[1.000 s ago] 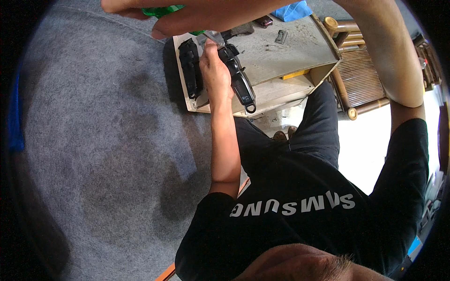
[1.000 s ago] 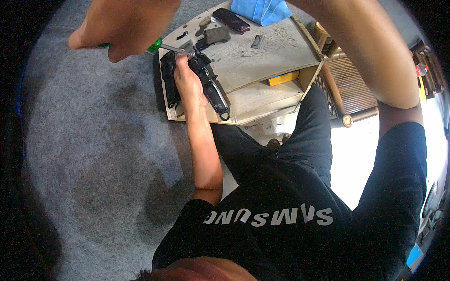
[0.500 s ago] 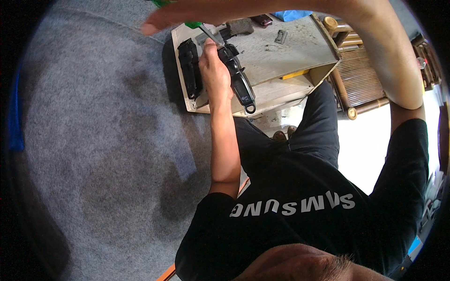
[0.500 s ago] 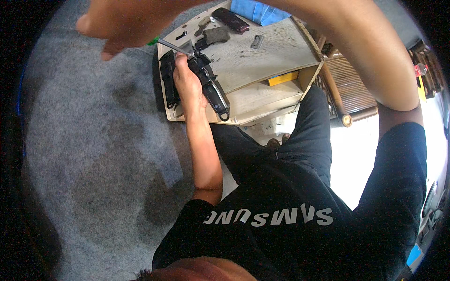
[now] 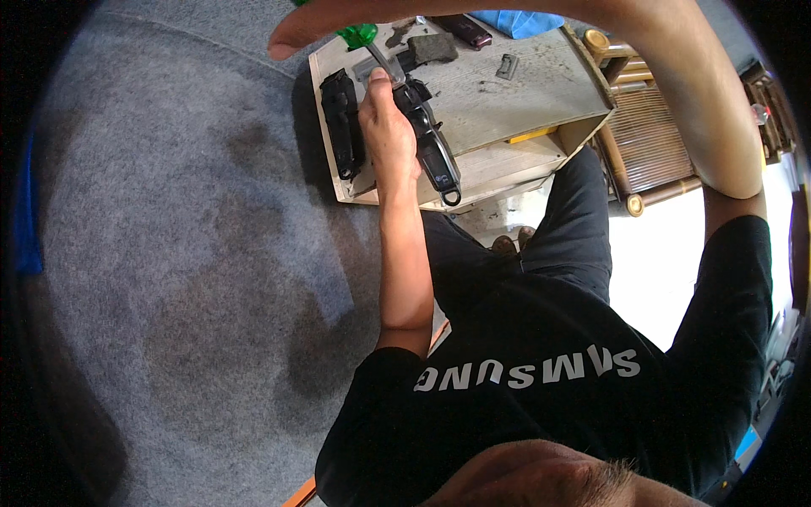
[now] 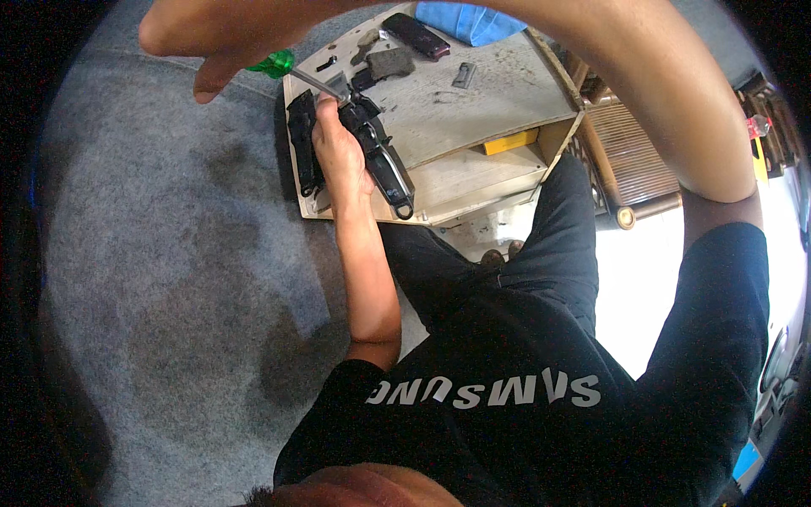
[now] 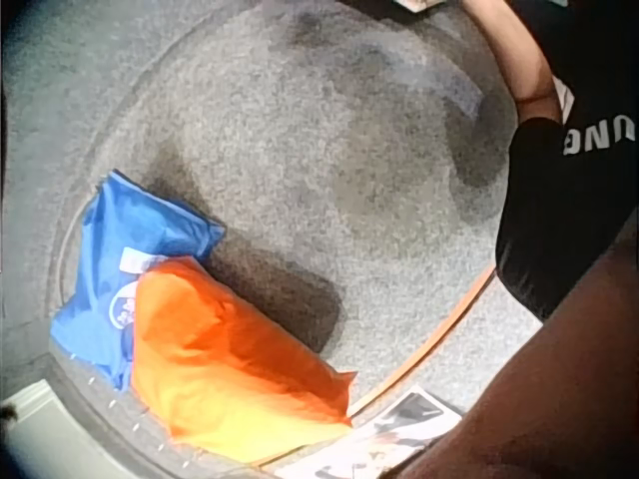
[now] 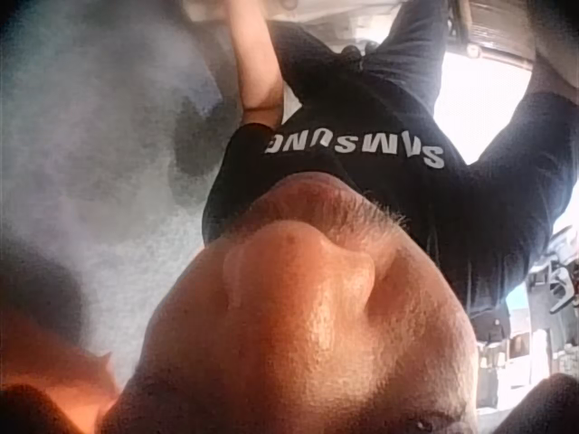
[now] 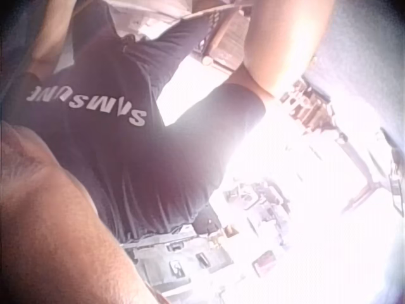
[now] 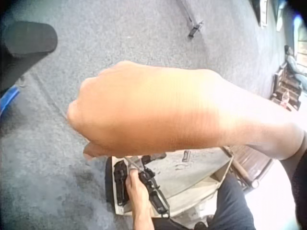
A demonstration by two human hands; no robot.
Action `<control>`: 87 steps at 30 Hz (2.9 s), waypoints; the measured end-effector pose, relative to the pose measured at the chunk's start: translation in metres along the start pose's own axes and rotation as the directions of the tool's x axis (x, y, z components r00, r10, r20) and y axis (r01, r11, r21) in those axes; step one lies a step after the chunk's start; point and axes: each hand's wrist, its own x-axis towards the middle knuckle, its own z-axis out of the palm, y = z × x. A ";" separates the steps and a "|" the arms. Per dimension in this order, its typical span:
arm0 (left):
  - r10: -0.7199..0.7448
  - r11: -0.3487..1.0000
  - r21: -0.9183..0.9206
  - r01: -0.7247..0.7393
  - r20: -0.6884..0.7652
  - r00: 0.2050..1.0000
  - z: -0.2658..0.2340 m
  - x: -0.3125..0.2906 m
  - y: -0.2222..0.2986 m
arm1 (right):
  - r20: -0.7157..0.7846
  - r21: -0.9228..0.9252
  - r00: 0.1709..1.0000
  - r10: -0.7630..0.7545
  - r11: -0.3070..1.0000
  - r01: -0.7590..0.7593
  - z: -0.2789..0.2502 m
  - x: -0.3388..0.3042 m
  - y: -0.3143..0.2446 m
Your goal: The person disassembles a hair clipper by removing screws with a screwdriver, taking apart the housing to reveal the motor and battery. They then position the metal blades back onto the device and use the screwdriver to tighten the screws and secure the assembly.
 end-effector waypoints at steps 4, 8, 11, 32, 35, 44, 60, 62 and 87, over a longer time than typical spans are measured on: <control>-0.004 1.000 0.019 0.005 -0.031 0.999 0.005 -0.003 0.004 | -0.005 -0.011 1.000 0.012 1.000 -0.012 0.002 -0.008 0.005; 0.096 0.995 -0.003 -0.096 -0.044 0.994 0.003 0.003 -0.003 | 0.002 -0.011 1.000 0.014 1.000 -0.014 0.003 -0.010 0.002; -0.072 0.997 0.005 0.072 0.014 0.997 0.001 -0.003 0.005 | 0.009 -0.022 1.000 0.009 1.000 -0.008 0.001 -0.009 -0.001; -0.035 0.999 0.021 0.035 -0.018 0.999 0.000 0.002 -0.001 | 0.232 -0.126 0.949 0.215 0.974 -0.190 -0.024 0.000 -0.018; -0.053 0.998 0.020 0.054 -0.030 0.998 0.003 -0.002 0.004 | 0.139 -0.089 0.979 0.146 0.987 -0.134 -0.016 0.000 -0.008; 0.025 0.999 0.021 -0.024 -0.020 1.000 0.001 0.002 -0.002 | 0.071 -0.053 0.994 0.085 0.995 -0.082 -0.011 -0.001 -0.007; -0.005 0.999 0.032 0.006 -0.030 1.000 -0.002 0.000 0.003 | 0.093 -0.009 0.992 0.080 0.997 -0.080 -0.011 0.002 -0.013; -0.027 1.000 0.014 0.028 -0.013 1.000 -0.001 0.000 0.002 | 0.192 0.017 0.969 0.155 0.987 -0.161 -0.025 0.006 -0.034; 0.060 0.985 0.161 -0.067 0.051 0.997 0.007 0.001 0.006 | 0.170 -0.135 0.980 0.103 0.988 -0.081 -0.008 -0.014 0.024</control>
